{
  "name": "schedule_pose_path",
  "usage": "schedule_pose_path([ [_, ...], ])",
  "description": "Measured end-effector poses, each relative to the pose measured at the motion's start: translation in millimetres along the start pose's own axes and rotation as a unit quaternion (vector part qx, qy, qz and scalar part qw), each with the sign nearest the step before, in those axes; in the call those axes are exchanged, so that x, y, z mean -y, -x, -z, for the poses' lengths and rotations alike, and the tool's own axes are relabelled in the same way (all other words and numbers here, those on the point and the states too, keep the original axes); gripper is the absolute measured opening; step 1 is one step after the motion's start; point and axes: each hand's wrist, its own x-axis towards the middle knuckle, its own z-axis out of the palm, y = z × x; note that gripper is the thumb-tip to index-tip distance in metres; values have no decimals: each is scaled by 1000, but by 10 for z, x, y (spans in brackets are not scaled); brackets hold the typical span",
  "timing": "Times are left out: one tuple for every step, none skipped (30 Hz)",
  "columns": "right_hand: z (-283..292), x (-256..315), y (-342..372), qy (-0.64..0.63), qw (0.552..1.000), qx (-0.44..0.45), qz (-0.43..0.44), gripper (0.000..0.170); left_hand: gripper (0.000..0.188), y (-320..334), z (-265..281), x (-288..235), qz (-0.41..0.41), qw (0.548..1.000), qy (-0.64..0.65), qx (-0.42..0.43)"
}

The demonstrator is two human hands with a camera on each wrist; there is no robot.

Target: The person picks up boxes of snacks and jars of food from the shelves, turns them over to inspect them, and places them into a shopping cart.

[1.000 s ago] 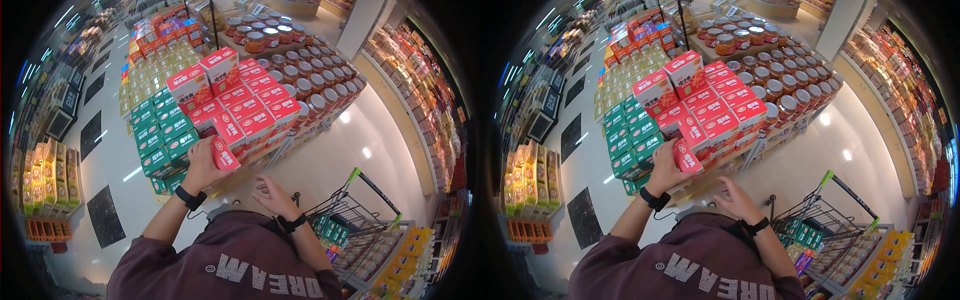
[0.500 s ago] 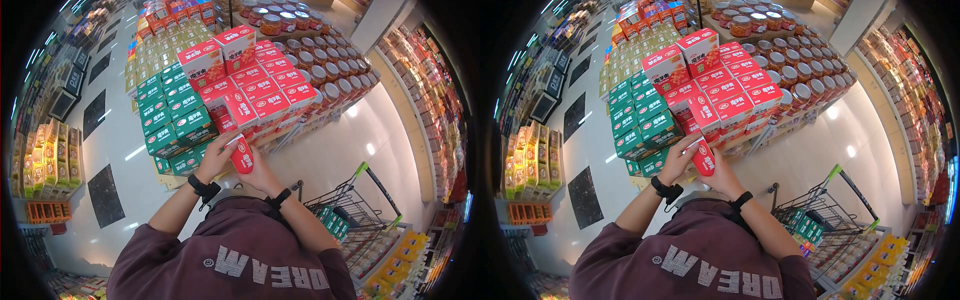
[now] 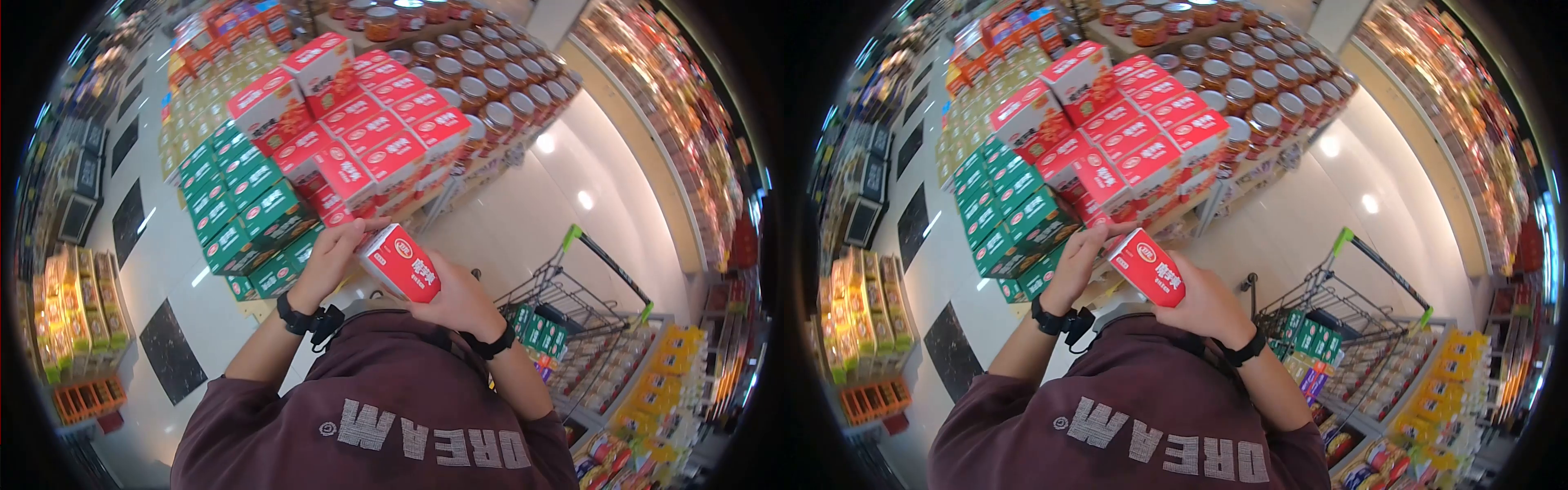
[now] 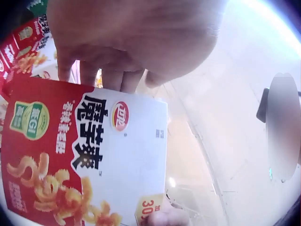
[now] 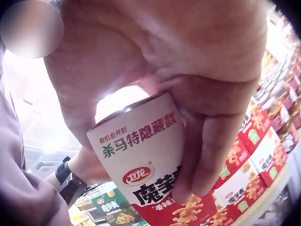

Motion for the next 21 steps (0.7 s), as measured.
schedule_pose_path([
  [86,56,105,15,1000,-6,2,81,58,-28,-80,-132,-29,998,-23,41],
  [172,97,200,30,999,-12,5,81,61,-79,-164,-191,-60,994,-46,83],
  [260,126,295,30,999,-28,-3,81,66,-137,-281,-173,-75,990,-36,110],
  [339,145,401,56,998,-33,-11,81,66,-209,-381,-188,-73,988,-35,129],
  [397,142,514,82,996,-38,-20,81,65,-270,-482,-224,-48,981,-55,178],
  [454,123,618,78,995,-54,-32,81,63,-318,-586,-250,-21,971,-75,227],
  [524,96,707,66,994,-72,-39,80,54,-369,-696,-260,37,970,-22,240],
  [584,67,802,55,993,-91,-46,79,54,-429,-815,-208,40,964,-24,262],
  [566,-54,890,44,987,-152,-29,81,48,-481,-946,-119,103,966,66,227],
  [546,-121,979,42,983,-172,-42,81,42,-520,-1087,-66,169,956,152,187],
  [534,-171,1050,-55,970,-228,-66,82,33,-545,-1282,-80,188,945,220,151],
  [543,-219,1124,-152,944,-281,-83,84,33,-603,-1398,-78,192,943,214,169],
  [556,-266,1208,-125,946,-298,-27,87,33,-667,-1505,-65,231,922,263,167],
  [581,-277,1291,-126,941,-314,-31,87,32,-720,-1602,-38,271,897,310,162],
  [608,-286,1373,-124,934,-333,-49,85,39,-783,-1678,43,276,893,300,189],
  [637,-303,1454,-122,925,-352,-67,84,39,-814,-1796,0,282,891,291,202],
  [660,-408,1516,-208,901,-377,-46,78,47,-817,-1937,-86,292,877,301,236],
  [684,-466,1611,-301,864,-402,-21,66,56,-814,-2067,-187,302,860,310,270],
  [730,-493,1702,-348,831,-433,-31,61,74,-809,-2167,-316,321,846,310,291],
  [768,-520,1804,-394,793,-463,-38,56,74,-797,-2231,-281,328,842,300,305],
  [775,-584,1893,-405,773,-485,-53,53,78,-760,-2261,-204,261,869,234,348],
])
